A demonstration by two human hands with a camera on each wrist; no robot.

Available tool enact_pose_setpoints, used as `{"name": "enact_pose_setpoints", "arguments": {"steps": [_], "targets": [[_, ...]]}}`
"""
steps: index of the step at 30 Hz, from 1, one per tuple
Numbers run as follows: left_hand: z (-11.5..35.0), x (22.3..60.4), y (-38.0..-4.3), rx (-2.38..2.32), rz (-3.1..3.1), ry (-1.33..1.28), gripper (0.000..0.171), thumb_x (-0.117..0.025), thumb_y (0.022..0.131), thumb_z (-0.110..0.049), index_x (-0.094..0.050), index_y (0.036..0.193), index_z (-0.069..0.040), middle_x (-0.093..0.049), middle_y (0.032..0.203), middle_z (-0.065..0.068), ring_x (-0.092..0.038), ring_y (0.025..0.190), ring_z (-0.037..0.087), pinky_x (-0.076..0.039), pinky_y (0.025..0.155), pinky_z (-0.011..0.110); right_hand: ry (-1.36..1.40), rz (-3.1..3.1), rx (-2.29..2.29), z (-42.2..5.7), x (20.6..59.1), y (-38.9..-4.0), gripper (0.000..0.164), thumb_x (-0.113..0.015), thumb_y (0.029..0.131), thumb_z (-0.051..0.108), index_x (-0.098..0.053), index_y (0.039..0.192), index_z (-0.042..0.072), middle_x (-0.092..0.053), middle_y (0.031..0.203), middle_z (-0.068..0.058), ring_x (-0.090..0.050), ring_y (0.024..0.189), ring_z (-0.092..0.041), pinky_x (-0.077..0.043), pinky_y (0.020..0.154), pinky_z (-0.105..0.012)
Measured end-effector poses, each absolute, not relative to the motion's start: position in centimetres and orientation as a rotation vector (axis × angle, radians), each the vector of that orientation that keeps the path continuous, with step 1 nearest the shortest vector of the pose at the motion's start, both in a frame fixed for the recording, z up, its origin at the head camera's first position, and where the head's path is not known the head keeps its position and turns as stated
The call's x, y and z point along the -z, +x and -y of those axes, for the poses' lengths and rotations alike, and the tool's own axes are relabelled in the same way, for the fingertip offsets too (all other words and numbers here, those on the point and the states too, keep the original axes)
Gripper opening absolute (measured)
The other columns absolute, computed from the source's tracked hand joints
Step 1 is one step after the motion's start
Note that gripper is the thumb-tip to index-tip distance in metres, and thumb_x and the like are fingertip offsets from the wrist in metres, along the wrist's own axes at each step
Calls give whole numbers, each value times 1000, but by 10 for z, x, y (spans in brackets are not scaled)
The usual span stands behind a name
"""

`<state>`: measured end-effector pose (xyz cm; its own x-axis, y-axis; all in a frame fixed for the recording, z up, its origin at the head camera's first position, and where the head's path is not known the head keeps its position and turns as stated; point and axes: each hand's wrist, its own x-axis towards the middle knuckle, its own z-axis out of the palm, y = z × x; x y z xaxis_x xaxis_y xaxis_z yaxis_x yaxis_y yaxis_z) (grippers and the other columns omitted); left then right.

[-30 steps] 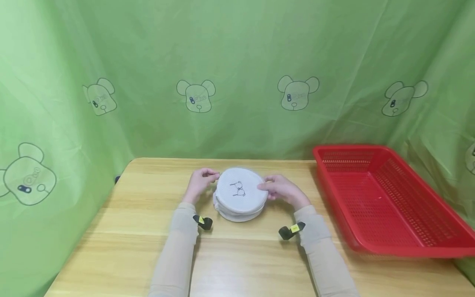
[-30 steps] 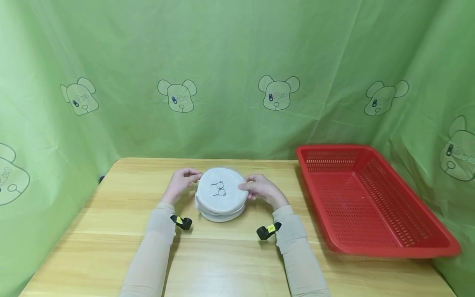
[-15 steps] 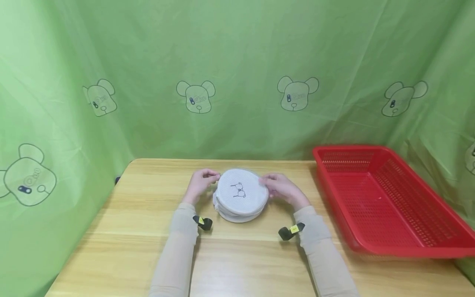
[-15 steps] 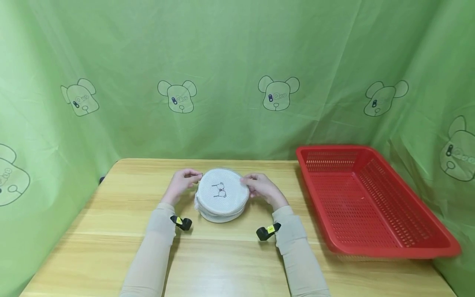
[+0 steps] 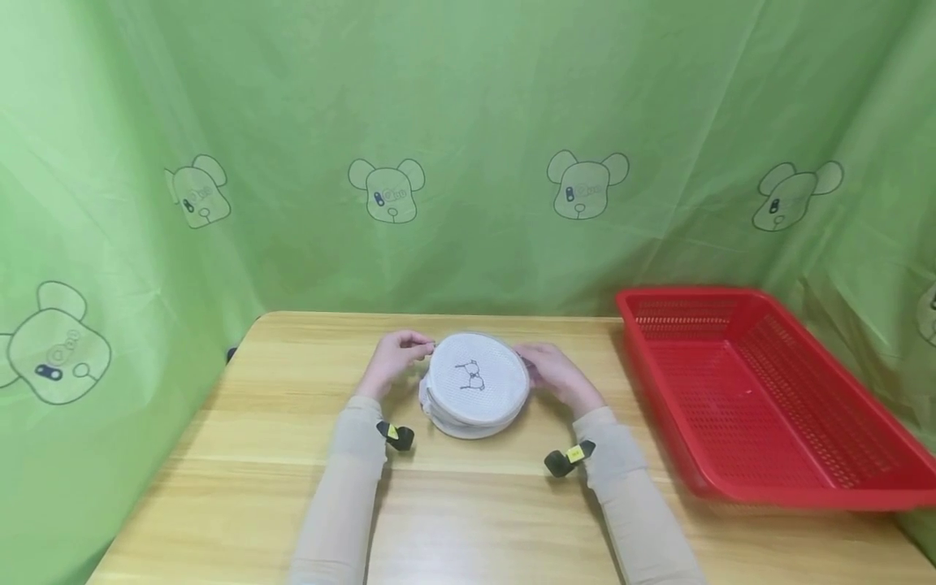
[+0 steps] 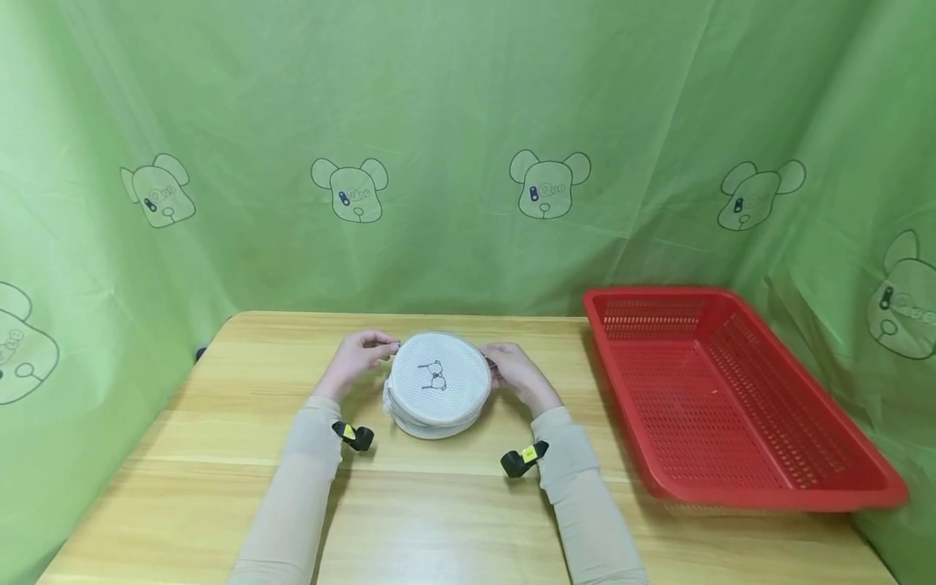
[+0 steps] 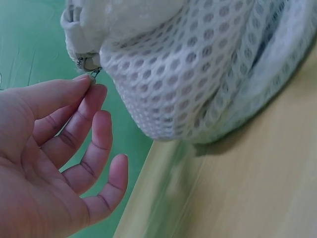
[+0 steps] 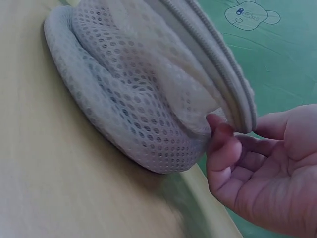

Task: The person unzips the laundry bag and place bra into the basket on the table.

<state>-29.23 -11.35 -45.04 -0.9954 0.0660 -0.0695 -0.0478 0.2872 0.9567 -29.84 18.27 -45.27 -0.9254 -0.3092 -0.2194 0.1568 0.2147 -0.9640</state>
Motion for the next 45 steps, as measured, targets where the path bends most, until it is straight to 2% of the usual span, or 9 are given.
{"name": "enact_pose_setpoints", "arguments": {"steps": [3,9,12,16,20,25,29,36,45], "targets": [[114,451,-293,-1805,-2448,43,21,-69,88,-19,-70,107,-11,-70,110,8,-60,96,21,-50,92,42,-132,-2107,1780,-183,455,-298,41,-44,103,23,-52,130,-6,-67,91,3,-63,79,-10,-54,72,-22],[116,452,-293,-1760,-2477,88,20,-68,89,-19,-69,108,-13,-69,110,7,-62,101,25,-50,93,43,-121,-2071,1811,-183,456,-299,40,-48,102,24,-54,128,-6,-67,88,5,-62,77,-8,-53,70,-20],[116,451,-292,-1746,-2491,100,19,-68,89,-19,-69,107,-13,-69,111,6,-62,103,25,-50,95,45,-118,-2029,1839,-183,457,-299,35,-50,101,22,-58,122,-4,-66,83,6,-58,70,-6,-50,63,-19],[118,450,-291,-1731,-2523,130,19,-68,90,-19,-69,108,-13,-70,112,6,-62,103,24,-49,96,45,-100,-1980,1874,-182,458,-298,23,-51,100,20,-63,108,2,-60,72,6,-48,56,-5,-41,51,-17],[119,450,-289,-1711,-2571,163,19,-67,90,-20,-69,108,-13,-70,110,6,-63,99,21,-51,93,41,-102,-1962,1887,-181,458,-298,18,-52,100,18,-63,102,4,-55,67,6,-43,53,-3,-36,47,-16],[120,450,-288,-1709,-2592,179,19,-68,90,-19,-69,107,-11,-70,108,8,-63,97,21,-53,91,39,-106,-1984,1872,-180,458,-298,21,-52,99,16,-61,108,-1,-52,65,7,-42,53,-3,-35,47,-15],[120,450,-286,-1703,-2609,181,19,-67,90,-19,-69,108,-11,-70,109,8,-63,97,21,-53,90,37,-100,-2007,1855,-180,457,-298,31,-56,97,14,-57,119,-8,-54,68,7,-43,54,-2,-36,47,-14],[120,452,-285,-1713,-2620,183,20,-67,90,-18,-70,107,-9,-71,109,10,-64,96,22,-53,90,39,-131,-2041,1804,-180,458,-300,45,-61,94,12,-48,128,-14,-61,77,4,-53,60,-3,-48,54,-16],[119,452,-281,-1704,-2646,225,18,-66,91,-16,-69,106,-6,-71,106,12,-65,97,24,-53,91,40,-144,-2131,1794,-177,456,-297,32,-56,96,8,-53,118,-14,-57,71,5,-43,53,-1,-36,47,-14]]}}
